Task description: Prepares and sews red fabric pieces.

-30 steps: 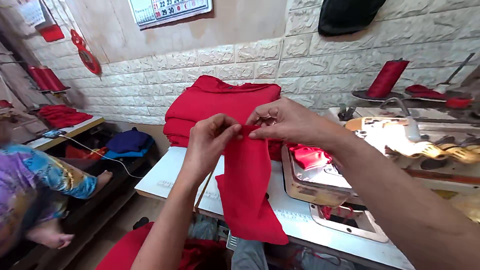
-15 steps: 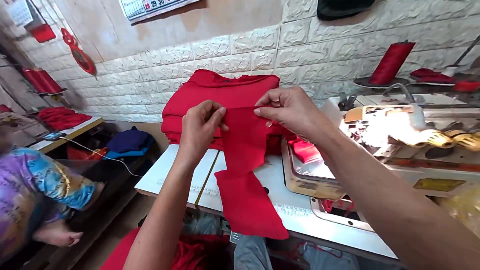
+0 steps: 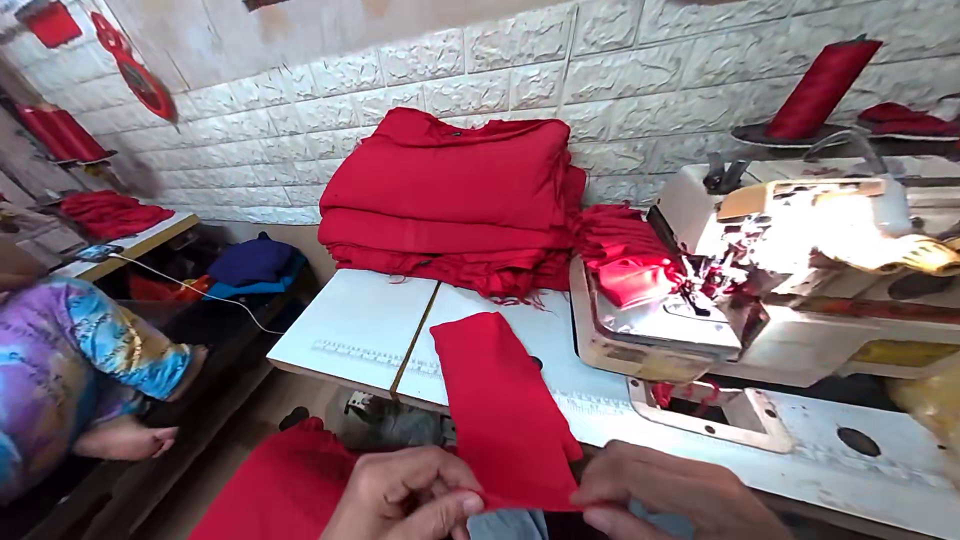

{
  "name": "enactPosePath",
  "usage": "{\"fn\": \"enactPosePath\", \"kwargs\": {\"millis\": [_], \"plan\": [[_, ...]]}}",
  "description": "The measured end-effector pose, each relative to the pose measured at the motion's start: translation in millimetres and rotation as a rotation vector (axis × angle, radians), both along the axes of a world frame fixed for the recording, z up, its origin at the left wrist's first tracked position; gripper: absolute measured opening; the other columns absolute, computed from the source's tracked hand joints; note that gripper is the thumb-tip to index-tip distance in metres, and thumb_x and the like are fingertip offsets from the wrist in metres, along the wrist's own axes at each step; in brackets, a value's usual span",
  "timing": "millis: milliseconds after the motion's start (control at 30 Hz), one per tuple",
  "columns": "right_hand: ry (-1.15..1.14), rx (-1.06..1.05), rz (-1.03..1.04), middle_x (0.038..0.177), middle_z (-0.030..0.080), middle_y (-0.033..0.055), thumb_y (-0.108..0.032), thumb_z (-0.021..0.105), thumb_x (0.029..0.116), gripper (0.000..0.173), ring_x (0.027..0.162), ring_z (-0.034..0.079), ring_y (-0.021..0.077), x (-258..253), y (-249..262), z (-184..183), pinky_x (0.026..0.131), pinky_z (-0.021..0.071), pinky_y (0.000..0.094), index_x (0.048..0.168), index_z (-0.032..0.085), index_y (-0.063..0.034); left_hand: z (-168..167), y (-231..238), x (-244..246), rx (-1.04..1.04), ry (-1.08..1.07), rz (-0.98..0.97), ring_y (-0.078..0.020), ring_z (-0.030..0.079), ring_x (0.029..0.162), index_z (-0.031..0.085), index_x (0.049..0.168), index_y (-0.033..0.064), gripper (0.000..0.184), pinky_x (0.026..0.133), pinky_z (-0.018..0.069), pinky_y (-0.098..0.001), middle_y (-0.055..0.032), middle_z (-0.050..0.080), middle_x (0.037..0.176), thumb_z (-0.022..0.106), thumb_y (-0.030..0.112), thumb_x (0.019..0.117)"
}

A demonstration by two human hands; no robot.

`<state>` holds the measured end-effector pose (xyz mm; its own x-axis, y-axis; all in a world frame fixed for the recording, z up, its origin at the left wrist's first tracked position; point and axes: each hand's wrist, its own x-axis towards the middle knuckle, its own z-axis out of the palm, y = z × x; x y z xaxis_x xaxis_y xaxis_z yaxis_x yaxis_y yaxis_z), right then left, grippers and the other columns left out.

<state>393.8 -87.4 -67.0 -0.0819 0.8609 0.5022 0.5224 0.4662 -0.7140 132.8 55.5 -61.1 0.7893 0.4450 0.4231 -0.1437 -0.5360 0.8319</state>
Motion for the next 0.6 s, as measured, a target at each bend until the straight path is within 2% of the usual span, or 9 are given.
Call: {"fn": "enactPosePath", "kwargs": {"millis": [33,100,200,267,367,467,500,533,600], "plan": [[0.015,-0.037,-0.008,0.092,0.072,0.0137,-0.011,0.067,0.0985,0.016,0.077,0.063,0.0067,-1,-2,-6,0.069,0.0510,0.0166,0.100,0.075,0.0024,-8,-1,-1,-0.023,0.016,-0.008,-0.0013,0.068,0.072,0.071,0.102,0.0009,0.016,0.067,0.0573,-0.0171,-0.0028,0.073,0.083,0.065,0.015,0.0999],[0.003,-0.031,-0.069,0.088,0.069,0.0099,-0.015,0.066,0.0993,0.018,0.072,0.059,0.0038,0,4,-19,0.064,0.0480,0.0141,0.100,0.075,0.0000,-19,2,3,-0.031,0.042,0.029,-0.0010,0.067,0.069,0.071,0.102,0.0011,0.016,0.065,0.0571,-0.0171,-0.0016,0.072,0.082,0.066,0.016,0.0998],[-0.118,0.114,-0.264,0.081,0.065,-0.0014,-0.028,0.061,0.0998,0.022,0.064,0.055,0.0003,8,36,-40,0.056,0.0469,0.0143,0.096,0.075,-0.0116,-24,20,19,0.072,0.099,0.208,0.0009,0.063,0.065,0.074,0.100,0.0059,0.017,0.060,0.0544,-0.0165,0.0035,0.070,0.080,0.066,0.021,0.0989],[-0.194,0.138,-0.383,0.079,0.065,-0.0003,-0.028,0.060,0.0984,0.023,0.060,0.057,0.0066,11,59,-42,0.053,0.0493,0.0231,0.094,0.075,-0.0115,-22,38,33,0.160,0.158,0.323,0.0001,0.063,0.069,0.075,0.099,0.0075,0.017,0.063,0.0537,-0.0177,0.0032,0.070,0.085,0.066,0.022,0.0979],[-0.296,0.085,-0.516,0.081,0.068,0.0064,-0.020,0.061,0.0961,0.019,0.062,0.064,0.0198,11,83,-37,0.055,0.0538,0.0401,0.094,0.075,-0.0065,-22,68,55,0.242,0.224,0.398,-0.0063,0.062,0.077,0.076,0.098,0.0079,0.018,0.070,0.0516,-0.0237,-0.0011,0.070,0.091,0.067,0.023,0.0967],[-0.425,0.003,-0.612,0.087,0.069,0.0147,-0.011,0.068,0.0932,0.012,0.070,0.069,0.0336,6,95,-36,0.058,0.0544,0.0519,0.100,0.073,-0.0022,-24,87,72,0.290,0.372,0.401,-0.0185,0.064,0.090,0.076,0.105,0.0059,0.021,0.085,0.0514,-0.0387,-0.0078,0.069,0.098,0.070,0.024,0.0951],[-0.460,0.035,-0.638,0.088,0.069,0.0149,-0.011,0.070,0.0913,0.013,0.072,0.069,0.0344,5,97,-39,0.058,0.0549,0.0510,0.101,0.073,-0.0028,-23,90,76,0.285,0.449,0.393,-0.0251,0.063,0.096,0.074,0.112,0.0037,0.026,0.091,0.0473,-0.0481,-0.0117,0.068,0.103,0.071,0.024,0.0949],[-0.477,0.096,-0.648,0.087,0.068,0.0143,-0.012,0.071,0.0895,0.014,0.073,0.070,0.0336,4,101,-42,0.057,0.0556,0.0490,0.100,0.074,-0.0034,-21,92,79,0.285,0.506,0.389,-0.0282,0.063,0.101,0.073,0.115,0.0035,0.029,0.095,0.0442,-0.0533,-0.0131,0.068,0.107,0.072,0.024,0.0945],[-0.467,0.181,-0.613,0.088,0.069,0.0127,-0.013,0.069,0.0900,0.013,0.077,0.070,0.0309,2,107,-44,0.062,0.0575,0.0460,0.098,0.075,-0.0046,-20,94,81,0.290,0.539,0.375,-0.0288,0.062,0.104,0.074,0.111,0.0050,0.026,0.097,0.0417,-0.0563,-0.0124,0.067,0.108,0.073,0.025,0.0938]]}}
